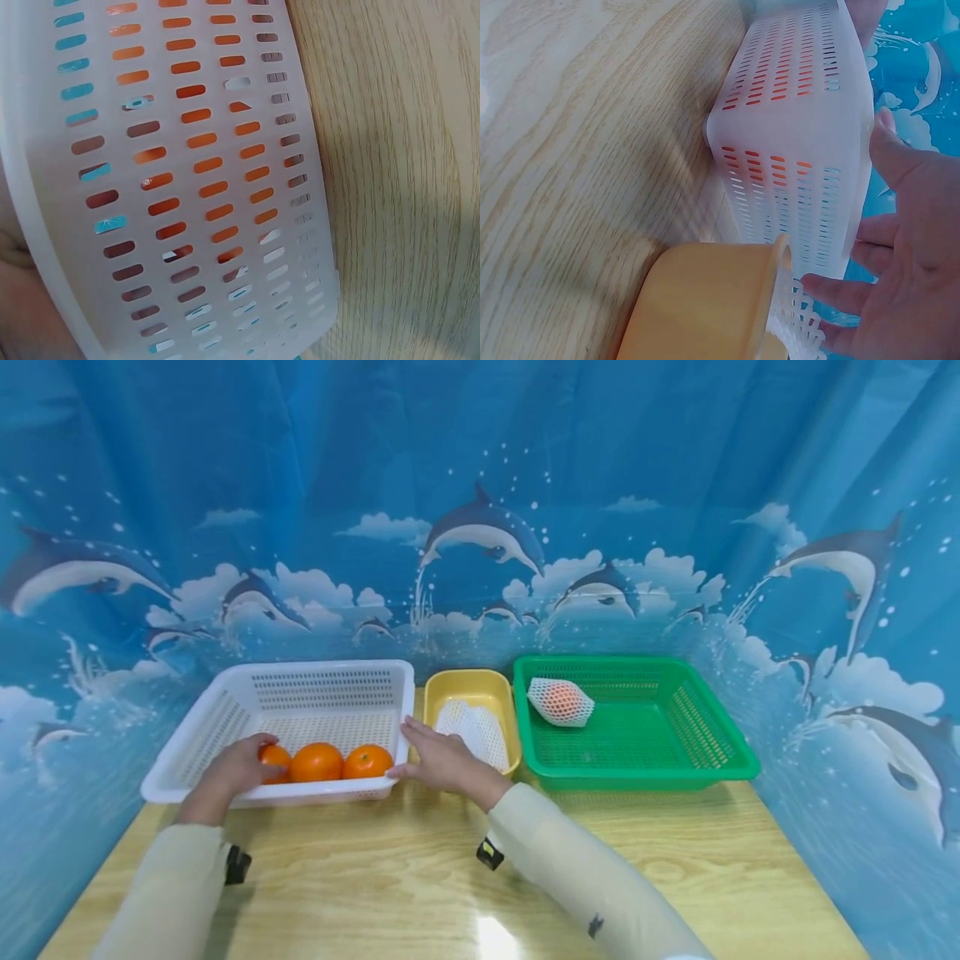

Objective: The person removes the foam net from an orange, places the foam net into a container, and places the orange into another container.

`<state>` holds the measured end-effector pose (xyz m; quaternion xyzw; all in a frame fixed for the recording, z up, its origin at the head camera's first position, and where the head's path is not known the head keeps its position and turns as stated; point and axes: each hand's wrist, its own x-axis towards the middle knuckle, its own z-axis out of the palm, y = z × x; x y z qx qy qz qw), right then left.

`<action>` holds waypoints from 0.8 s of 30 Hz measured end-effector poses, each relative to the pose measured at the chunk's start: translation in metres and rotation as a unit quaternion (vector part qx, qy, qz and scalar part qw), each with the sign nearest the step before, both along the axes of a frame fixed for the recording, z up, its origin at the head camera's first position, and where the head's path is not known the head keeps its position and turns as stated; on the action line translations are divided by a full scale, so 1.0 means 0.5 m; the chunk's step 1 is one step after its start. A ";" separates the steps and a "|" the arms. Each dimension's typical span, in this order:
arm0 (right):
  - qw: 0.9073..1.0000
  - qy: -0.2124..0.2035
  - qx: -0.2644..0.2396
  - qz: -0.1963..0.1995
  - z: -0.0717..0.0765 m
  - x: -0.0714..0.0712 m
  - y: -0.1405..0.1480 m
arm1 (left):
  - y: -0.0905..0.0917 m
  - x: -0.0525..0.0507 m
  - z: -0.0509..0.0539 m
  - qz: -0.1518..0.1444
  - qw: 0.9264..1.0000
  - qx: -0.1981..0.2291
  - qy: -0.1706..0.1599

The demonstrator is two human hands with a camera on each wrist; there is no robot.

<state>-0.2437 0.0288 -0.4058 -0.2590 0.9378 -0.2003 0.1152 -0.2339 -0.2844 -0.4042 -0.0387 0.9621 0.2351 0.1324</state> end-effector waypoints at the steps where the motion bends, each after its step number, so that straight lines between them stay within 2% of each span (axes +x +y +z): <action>1: 1.000 -0.001 -0.001 0.000 0.000 0.001 0.000 | 0.001 0.001 0.001 0.000 1.000 0.001 -0.001; 7: 1.000 0.012 -0.001 0.006 -0.002 0.000 0.001 | 0.000 -0.001 -0.002 0.009 1.000 -0.002 -0.002; 11: 1.000 0.018 -0.001 0.007 -0.007 -0.003 0.002 | 0.000 -0.002 -0.005 0.000 1.000 -0.015 0.009; 15: 1.000 0.010 -0.007 0.004 -0.008 -0.004 0.004 | 0.001 -0.003 -0.006 -0.008 1.000 -0.025 0.012; 19: 1.000 0.004 -0.010 0.006 -0.006 -0.004 0.005 | 0.003 -0.002 -0.004 0.002 1.000 -0.022 0.002; 24: 1.000 0.010 -0.010 0.010 -0.005 -0.005 0.004 | 0.001 0.000 -0.005 -0.003 0.999 -0.030 0.024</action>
